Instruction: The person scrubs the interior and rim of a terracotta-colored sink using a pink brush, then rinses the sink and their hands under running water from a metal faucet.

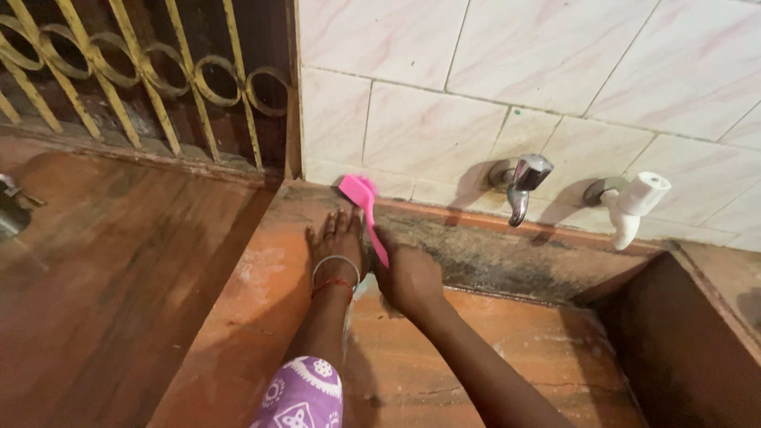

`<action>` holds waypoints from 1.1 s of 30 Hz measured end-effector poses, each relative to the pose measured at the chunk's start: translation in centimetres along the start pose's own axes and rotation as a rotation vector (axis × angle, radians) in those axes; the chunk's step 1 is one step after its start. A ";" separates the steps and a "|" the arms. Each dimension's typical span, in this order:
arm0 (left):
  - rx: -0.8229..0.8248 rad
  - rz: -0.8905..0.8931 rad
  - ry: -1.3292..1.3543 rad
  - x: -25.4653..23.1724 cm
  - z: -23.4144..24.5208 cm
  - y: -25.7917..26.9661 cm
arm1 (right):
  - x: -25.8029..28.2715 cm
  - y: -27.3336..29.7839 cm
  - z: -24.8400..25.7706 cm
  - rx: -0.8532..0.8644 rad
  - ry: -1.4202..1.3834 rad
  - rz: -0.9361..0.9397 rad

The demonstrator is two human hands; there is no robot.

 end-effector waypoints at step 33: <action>0.014 0.017 0.052 0.3 -0.7 -0.6 | -2.6 0.5 -0.7 -0.184 -0.385 -0.089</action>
Point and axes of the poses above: each hand's wrist, its own y-axis away from the middle knuckle, its own z-axis out of the back of the hand, x = y × z, the point moved 6 cm from there along -y, towards the middle knuckle, and after that the axes turned 5 degrees about y, right-handed, at the moved point
